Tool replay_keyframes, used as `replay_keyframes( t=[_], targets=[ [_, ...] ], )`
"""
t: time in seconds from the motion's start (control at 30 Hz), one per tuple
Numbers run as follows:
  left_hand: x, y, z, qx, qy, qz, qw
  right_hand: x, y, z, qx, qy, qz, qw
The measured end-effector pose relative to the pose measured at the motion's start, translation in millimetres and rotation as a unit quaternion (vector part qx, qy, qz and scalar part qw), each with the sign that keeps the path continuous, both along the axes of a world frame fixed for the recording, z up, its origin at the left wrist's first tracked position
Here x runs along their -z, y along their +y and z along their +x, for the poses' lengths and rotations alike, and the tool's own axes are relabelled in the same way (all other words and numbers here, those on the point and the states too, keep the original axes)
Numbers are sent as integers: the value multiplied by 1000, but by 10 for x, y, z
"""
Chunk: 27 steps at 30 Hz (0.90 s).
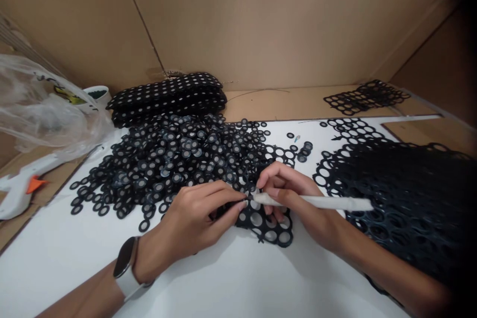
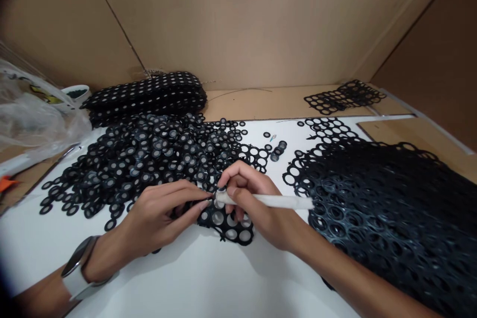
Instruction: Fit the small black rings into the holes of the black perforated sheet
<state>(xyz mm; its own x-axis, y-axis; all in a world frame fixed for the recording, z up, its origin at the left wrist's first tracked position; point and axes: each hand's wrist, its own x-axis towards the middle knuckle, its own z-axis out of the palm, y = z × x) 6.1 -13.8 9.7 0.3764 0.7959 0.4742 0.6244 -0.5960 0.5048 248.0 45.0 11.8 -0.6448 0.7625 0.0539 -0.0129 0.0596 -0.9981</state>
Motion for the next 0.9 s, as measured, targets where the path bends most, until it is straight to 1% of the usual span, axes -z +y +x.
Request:
replay_keyframes(
  t=[0.2,0.33,0.5,0.9],
  targets=[
    [-10,-1,9,-2,4,4,1000,-4,-8,-17,5,-6,-2,1000],
    [-16,-2,11,2,2,3,1000,-20,0,-13,-5,-10,-7,1000],
    [-23,-3,10,4,9,-3,1000,-11,-20,14,-17,-30,25,999],
    [-13,2,9,4,15,1,1000,20,-19,8,-16,-71,29,997]
  ],
)
